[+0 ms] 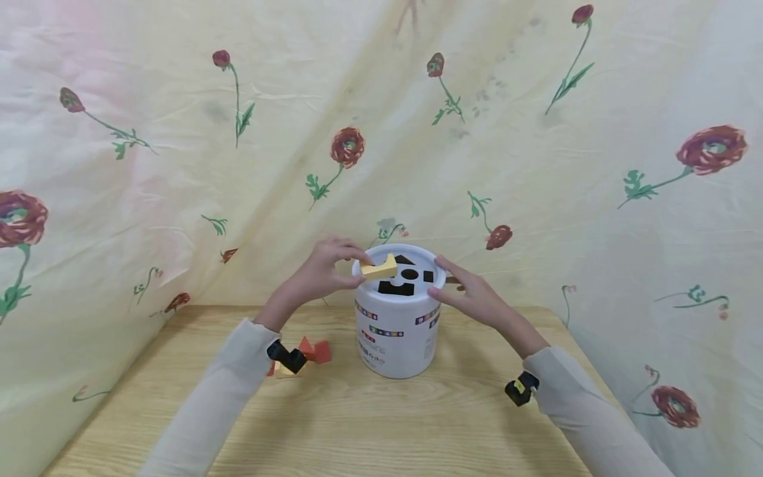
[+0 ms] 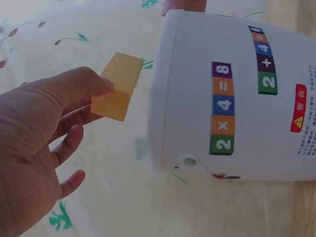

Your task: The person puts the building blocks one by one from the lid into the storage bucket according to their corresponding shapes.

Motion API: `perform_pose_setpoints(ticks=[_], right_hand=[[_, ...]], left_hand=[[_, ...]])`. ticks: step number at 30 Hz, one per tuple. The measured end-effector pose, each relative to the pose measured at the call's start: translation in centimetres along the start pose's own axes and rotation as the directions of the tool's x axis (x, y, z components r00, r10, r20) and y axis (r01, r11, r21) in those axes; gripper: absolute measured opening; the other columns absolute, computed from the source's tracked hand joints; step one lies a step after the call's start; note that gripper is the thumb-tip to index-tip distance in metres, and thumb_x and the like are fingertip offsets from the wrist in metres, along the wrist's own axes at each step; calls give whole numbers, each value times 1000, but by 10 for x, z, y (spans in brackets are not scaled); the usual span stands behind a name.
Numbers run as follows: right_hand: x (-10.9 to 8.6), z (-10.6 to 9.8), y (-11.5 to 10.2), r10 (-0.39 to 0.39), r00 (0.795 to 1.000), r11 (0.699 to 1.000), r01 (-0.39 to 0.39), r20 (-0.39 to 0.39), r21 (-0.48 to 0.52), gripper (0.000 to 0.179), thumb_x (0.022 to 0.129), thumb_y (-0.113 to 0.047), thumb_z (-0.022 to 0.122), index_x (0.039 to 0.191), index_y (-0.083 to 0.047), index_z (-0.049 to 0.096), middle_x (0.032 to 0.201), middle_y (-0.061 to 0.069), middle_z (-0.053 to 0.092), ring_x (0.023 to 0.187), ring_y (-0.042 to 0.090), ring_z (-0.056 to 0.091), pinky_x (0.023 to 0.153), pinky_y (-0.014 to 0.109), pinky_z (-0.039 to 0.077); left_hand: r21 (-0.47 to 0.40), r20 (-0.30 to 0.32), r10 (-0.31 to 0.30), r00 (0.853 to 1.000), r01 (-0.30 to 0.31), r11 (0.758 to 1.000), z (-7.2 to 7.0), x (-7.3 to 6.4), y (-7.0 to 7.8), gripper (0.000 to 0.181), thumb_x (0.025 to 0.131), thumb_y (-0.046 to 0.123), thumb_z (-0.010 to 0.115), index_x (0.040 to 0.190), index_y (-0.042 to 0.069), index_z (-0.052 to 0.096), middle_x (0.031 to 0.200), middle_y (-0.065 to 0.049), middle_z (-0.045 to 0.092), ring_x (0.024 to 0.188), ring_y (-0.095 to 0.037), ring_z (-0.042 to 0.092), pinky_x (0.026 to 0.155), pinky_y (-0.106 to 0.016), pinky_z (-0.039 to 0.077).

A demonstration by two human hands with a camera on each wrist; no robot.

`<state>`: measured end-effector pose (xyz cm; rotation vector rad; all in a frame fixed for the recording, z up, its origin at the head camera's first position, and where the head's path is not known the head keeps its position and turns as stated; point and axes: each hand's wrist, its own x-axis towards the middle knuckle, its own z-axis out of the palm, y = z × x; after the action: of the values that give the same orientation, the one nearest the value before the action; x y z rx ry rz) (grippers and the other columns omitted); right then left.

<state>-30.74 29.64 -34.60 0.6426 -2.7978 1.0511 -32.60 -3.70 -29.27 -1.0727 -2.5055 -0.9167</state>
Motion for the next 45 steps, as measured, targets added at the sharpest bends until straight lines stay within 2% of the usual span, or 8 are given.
perform_pose_setpoints(ticks=[12, 20, 27, 34, 41, 45], right_hand=[[1, 2, 2, 22, 1000, 1000, -22, -4, -16, 75, 102, -45, 58, 163, -20, 24, 166, 15, 31, 139, 44, 50, 107, 65, 41], [0, 2, 2, 26, 1000, 999, -26, -4, -19, 74, 102, -45, 57, 163, -20, 23, 166, 16, 31, 139, 44, 49, 107, 66, 41], [-1, 2, 2, 30, 1000, 999, -30, 3, -12, 74, 102, -44, 58, 163, -21, 23, 166, 16, 31, 139, 44, 49, 105, 65, 43], [-1, 2, 2, 40, 999, 999, -40, 7, -14, 75, 102, -45, 57, 164, -21, 22, 166, 16, 30, 139, 45, 48, 103, 66, 45], [-1, 2, 3, 40, 999, 999, -40, 4, -24, 75, 102, -45, 56, 164, -21, 21, 166, 16, 30, 139, 45, 48, 104, 66, 43], [-1, 2, 3, 33, 999, 999, -33, 0, -24, 75, 102, -45, 57, 164, -21, 22, 166, 16, 30, 139, 45, 49, 105, 66, 42]], left_hand=[[-23, 46, 19, 999, -18, 1000, 16, 5, 6, 31, 86, 15, 79, 117, 18, 76, 127, -2, 69, 126, -24, 50, 114, -51, 29], [-43, 89, 13, 996, -9, 999, 21, 8, 2, 34, 89, 16, 76, 123, 19, 74, 132, -2, 68, 117, -23, 46, 108, -51, 29], [-51, 84, 10, 996, -6, 999, 26, 10, -1, 39, 88, 15, 77, 126, 21, 72, 137, 0, 67, 110, -22, 45, 105, -49, 29], [-46, 69, -9, 998, 12, 999, 30, 12, 0, 38, 88, 14, 78, 125, 21, 72, 129, 3, 71, 105, -21, 44, 99, -44, 30], [-58, 76, -15, 997, 19, 998, 33, 14, -1, 34, 89, 15, 78, 122, 18, 74, 126, 2, 72, 108, -25, 47, 103, -47, 29], [-63, 72, -18, 997, 22, 998, 33, 15, 0, 31, 88, 15, 79, 119, 18, 76, 127, 1, 73, 108, -24, 46, 103, -48, 29]])
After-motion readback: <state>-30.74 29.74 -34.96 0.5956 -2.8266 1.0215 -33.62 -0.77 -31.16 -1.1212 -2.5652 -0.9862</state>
